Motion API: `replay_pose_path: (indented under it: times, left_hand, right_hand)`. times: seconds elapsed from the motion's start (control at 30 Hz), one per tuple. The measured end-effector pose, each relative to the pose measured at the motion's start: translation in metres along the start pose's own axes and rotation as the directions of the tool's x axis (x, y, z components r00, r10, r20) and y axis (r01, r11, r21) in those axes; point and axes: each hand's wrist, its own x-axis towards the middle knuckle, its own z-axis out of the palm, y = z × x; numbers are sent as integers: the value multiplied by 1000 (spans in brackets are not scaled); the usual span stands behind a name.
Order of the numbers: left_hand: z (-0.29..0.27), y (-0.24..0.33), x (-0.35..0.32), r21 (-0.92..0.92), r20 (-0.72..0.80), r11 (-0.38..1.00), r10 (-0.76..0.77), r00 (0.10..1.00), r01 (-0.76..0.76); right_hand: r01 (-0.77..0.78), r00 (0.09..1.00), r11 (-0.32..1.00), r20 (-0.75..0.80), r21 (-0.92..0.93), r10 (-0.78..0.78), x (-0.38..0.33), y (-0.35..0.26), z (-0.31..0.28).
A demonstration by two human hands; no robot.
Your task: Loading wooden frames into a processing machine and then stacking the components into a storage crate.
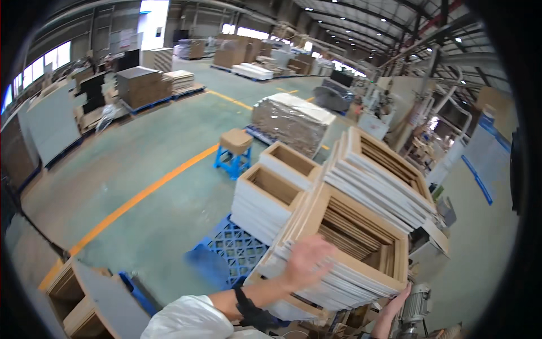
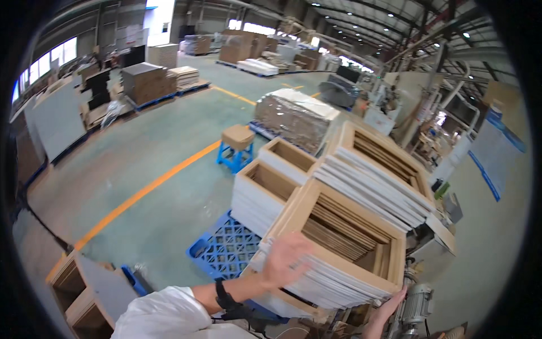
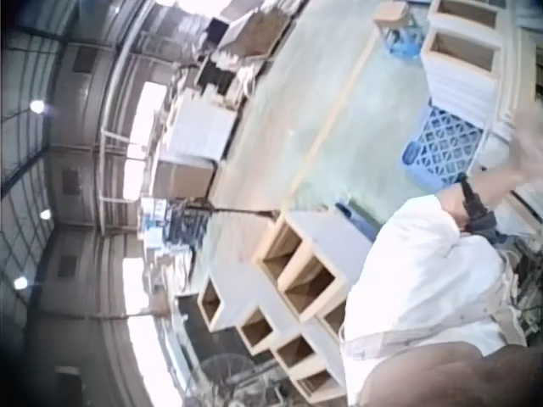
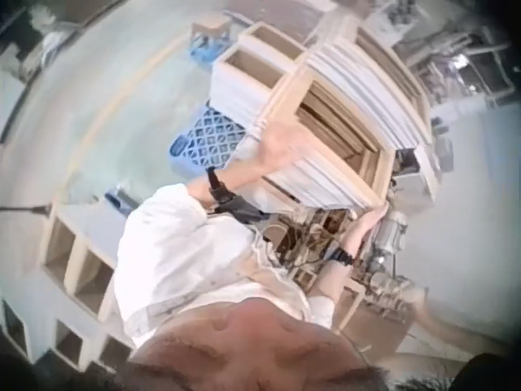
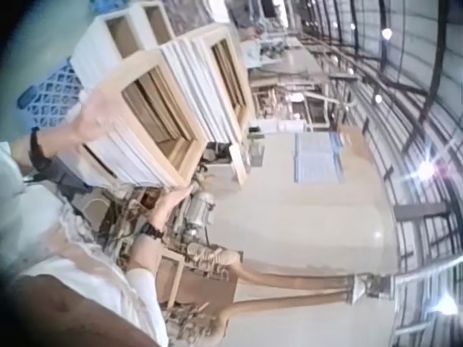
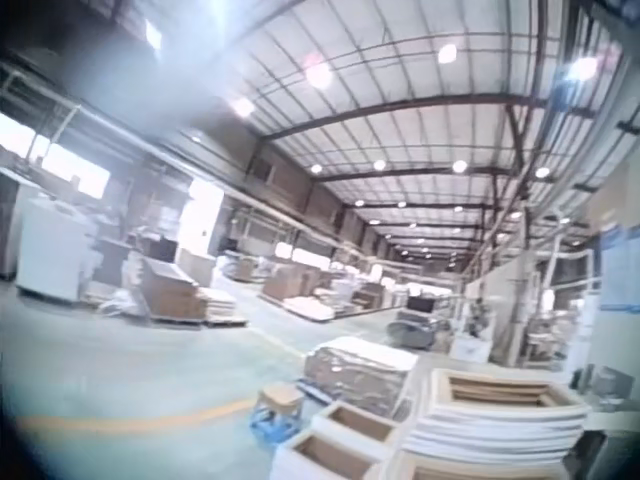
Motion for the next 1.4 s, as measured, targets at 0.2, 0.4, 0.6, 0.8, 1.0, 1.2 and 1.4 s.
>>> replay_pose_path:
  times: [0.2,0.4,0.6,0.8,1.0,1.2,1.4]
  left_hand:
    - [-56,-107,-8,-96,-252,703,-702,666,704]
    - [-38,-98,37,-338,607,92,-740,292,937]
    - [-53,-94,44,-364,717,-63,-656,236,929]
    - [-104,-132,51,-273,835,-78,-514,196,959]
    - [-158,-162,74,-64,942,-196,-337,-6,979]
    - [-143,-198,76,66,963,-201,-242,-115,977]
    - [-157,-201,55,42,944,-79,-322,-65,996]
  right_hand:
    - [-82,978,994,197,66,68,6,3,0]
    - [-335,920,919,284,208,271,28,19,-18]
    - [-308,942,951,144,4,305,-13,-7,12]
    - [-134,979,991,151,-22,136,-96,-4,23]
    - [-535,839,844,96,-25,535,-150,-41,37]
    - [-612,784,789,89,-49,614,-163,-39,27]
    - [-399,866,915,299,-65,400,-179,-29,16]
